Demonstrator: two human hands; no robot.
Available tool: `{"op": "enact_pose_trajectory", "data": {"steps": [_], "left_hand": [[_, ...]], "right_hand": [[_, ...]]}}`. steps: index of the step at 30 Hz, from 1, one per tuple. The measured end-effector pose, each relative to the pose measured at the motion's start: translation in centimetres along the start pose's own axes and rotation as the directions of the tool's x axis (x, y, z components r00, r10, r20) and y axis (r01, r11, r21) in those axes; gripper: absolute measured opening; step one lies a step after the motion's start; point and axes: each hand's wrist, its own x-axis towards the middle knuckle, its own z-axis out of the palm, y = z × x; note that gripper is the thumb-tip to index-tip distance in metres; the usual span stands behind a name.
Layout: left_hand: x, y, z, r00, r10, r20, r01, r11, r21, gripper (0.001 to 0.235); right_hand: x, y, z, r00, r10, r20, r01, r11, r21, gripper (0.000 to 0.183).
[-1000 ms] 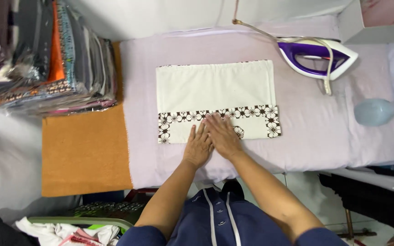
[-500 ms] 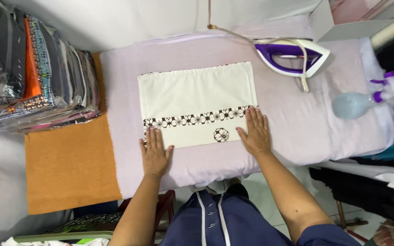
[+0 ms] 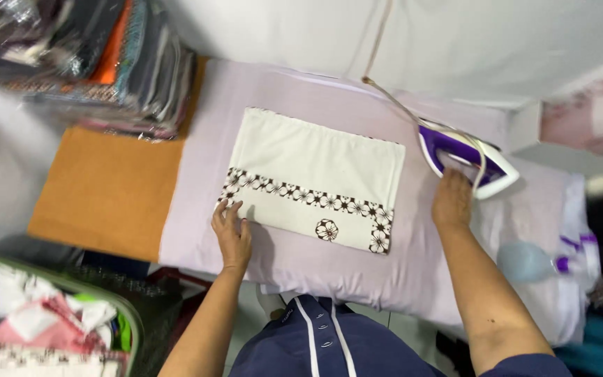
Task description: The person is ironing and then folding a white patterned pillowcase on an ironing board.
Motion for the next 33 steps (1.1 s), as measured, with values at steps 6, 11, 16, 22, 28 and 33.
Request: {"op": "enact_pose_trajectory", "data": {"steps": [6, 11, 16, 22, 28, 33], "left_hand": [[-3.3, -6.1, 5.1, 0.877, -0.467, 0.108, 0.379, 0.536, -0.755, 0.03], [-2.3, -6.1, 6.6, 0.799, -0.58, 0.157, 0.422, 0.355, -0.834, 0.032], [-1.6, -5.6, 7.1, 0.769, -0.611, 0.191, 0.444, 0.294, -0.847, 0.029], [-1.1, -6.2, 7.8, 0.76, -0.624, 0.18, 0.438, 0.289, -0.851, 0.028], [0.7, -5.9, 6.7, 0.776, -0.612, 0.155, 0.401, 0.288, -0.869, 0.032], [3.1, -6.9, 6.4, 0.781, -0.62, 0.079, 0.413, 0.417, -0.809, 0.035]], "right_hand": [[1.9, 3.4, 1.6, 0.967, -0.055, 0.248, 0.032, 0.995, 0.095, 0.042], [5.2, 1.6, -7.7, 0.931, -0.046, 0.361, -0.045, 0.97, 0.241, 0.06], [8.9, 4.2, -9.1, 0.835, -0.061, 0.547, -0.023, 0.989, 0.147, 0.064], [3.8, -4.0, -17.2, 0.77, -0.205, 0.604, -0.043, 0.928, 0.37, 0.062], [-2.8, -12.5, -19.5, 0.705, -0.449, 0.549, 0.265, 0.885, 0.383, 0.049], [-3.5, -16.7, -20.4, 0.733, -0.472, 0.49, 0.351, 0.879, 0.322, 0.05]]}}
